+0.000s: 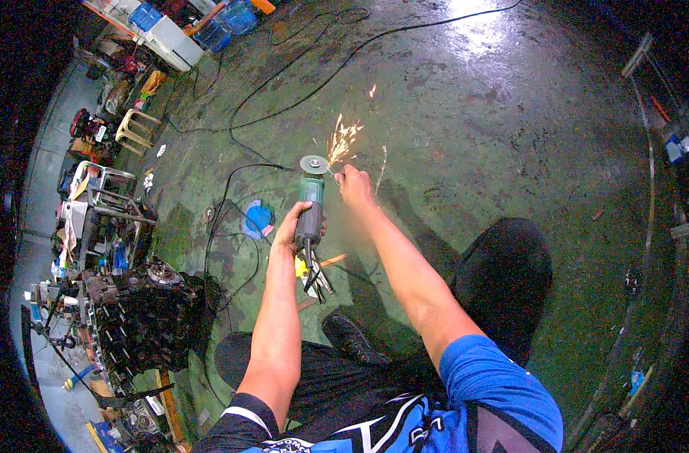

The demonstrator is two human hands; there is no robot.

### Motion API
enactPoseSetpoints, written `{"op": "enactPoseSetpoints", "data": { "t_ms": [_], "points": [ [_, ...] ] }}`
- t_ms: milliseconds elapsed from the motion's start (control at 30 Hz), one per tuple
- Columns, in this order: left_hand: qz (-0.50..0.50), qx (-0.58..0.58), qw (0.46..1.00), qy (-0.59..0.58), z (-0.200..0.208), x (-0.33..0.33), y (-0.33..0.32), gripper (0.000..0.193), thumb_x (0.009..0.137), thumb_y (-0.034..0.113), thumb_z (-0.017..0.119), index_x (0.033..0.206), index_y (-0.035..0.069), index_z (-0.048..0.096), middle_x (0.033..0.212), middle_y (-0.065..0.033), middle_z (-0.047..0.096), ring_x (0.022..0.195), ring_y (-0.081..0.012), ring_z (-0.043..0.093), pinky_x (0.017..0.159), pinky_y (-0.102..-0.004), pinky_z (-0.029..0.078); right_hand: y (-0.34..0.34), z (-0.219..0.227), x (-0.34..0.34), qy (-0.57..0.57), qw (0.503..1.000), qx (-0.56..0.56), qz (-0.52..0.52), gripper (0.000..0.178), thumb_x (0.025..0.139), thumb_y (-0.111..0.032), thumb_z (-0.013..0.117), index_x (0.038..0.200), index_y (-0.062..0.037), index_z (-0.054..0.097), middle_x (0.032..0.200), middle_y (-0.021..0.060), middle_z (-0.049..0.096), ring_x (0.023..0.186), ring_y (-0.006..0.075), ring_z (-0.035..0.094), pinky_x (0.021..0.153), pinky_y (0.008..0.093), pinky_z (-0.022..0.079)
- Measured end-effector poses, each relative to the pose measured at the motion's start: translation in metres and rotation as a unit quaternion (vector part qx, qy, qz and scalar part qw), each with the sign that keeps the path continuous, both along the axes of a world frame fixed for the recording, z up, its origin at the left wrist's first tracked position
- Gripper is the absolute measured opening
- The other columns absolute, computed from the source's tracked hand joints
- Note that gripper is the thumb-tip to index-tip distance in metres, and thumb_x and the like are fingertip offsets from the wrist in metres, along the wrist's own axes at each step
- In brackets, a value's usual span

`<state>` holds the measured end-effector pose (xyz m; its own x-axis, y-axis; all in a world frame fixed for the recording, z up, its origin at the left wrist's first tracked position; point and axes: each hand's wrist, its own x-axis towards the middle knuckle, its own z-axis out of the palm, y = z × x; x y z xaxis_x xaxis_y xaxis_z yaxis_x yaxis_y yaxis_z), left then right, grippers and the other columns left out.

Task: The person is using an angle grinder to sharpen a metal rod or screwdriver tip.

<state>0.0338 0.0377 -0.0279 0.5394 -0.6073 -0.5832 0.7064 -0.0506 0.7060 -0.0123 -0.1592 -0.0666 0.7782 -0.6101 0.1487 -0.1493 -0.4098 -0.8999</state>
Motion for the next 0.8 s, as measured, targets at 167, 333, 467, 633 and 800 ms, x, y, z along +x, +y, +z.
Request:
{"op": "enactPoseSetpoints", "data": {
  "t_ms": [167, 333, 467, 633, 800],
  "points": [
    [-0.004, 0.009, 1.0, -0.009, 0.004, -0.003, -0.005, 0.05, 0.084, 0.038, 0.067, 0.11, -0.003, 0.056, 0.086, -0.0166, 0.068, 0.066, -0.0268, 0.069, 0.062, -0.0391, 0.06, -0.006, -0.003, -0.002, 0.058, 0.992, -0.109, 0.026, 0.021, 0.091, -0.021, 0.066, 0.099, -0.0031, 0.062, 0.085, 0.0207, 0.069, 0.083, 0.0427, 0.067, 0.072, 0.0534, 0.051],
    [0.001, 0.007, 1.0, 0.004, 0.004, -0.002, -0.004, 0.049, 0.084, 0.038, 0.068, 0.11, -0.003, 0.056, 0.087, -0.0168, 0.068, 0.066, -0.0267, 0.069, 0.061, -0.0391, 0.06, -0.005, -0.007, -0.011, -0.045, 0.997, -0.061, -0.023, 0.017, 0.091, -0.016, 0.065, 0.103, -0.0046, 0.061, 0.09, 0.0201, 0.069, 0.088, 0.0415, 0.066, 0.077, 0.0514, 0.051],
    [0.001, 0.005, 1.0, 0.005, 0.003, 0.0, -0.002, 0.05, 0.084, 0.038, 0.068, 0.11, -0.003, 0.056, 0.087, -0.0168, 0.068, 0.064, -0.0266, 0.069, 0.061, -0.0391, 0.06, -0.005, -0.004, -0.015, -0.024, 1.0, 0.017, -0.009, 0.017, 0.091, -0.014, 0.065, 0.104, -0.0044, 0.06, 0.093, 0.02, 0.068, 0.091, 0.0403, 0.066, 0.079, 0.0504, 0.051],
    [0.003, 0.011, 1.0, 0.022, 0.007, -0.003, -0.004, 0.047, 0.085, 0.038, 0.068, 0.109, -0.001, 0.057, 0.084, -0.0157, 0.067, 0.063, -0.0268, 0.068, 0.059, -0.0387, 0.059, 0.002, 0.003, -0.017, -0.059, 0.994, -0.09, 0.009, 0.015, 0.094, -0.016, 0.06, 0.103, -0.004, 0.058, 0.098, 0.0196, 0.065, 0.088, 0.0417, 0.065, 0.074, 0.0514, 0.052],
    [0.003, 0.002, 1.0, 0.012, 0.011, -0.007, -0.006, 0.043, 0.085, 0.039, 0.066, 0.102, -0.001, 0.062, 0.082, -0.0117, 0.067, 0.062, -0.0232, 0.065, 0.056, -0.0347, 0.056, 0.008, 0.007, -0.015, -0.024, 0.977, -0.209, 0.035, 0.011, 0.094, -0.015, 0.058, 0.1, -0.0063, 0.056, 0.093, 0.0162, 0.06, 0.084, 0.0371, 0.066, 0.066, 0.0483, 0.055]
  ]
}}
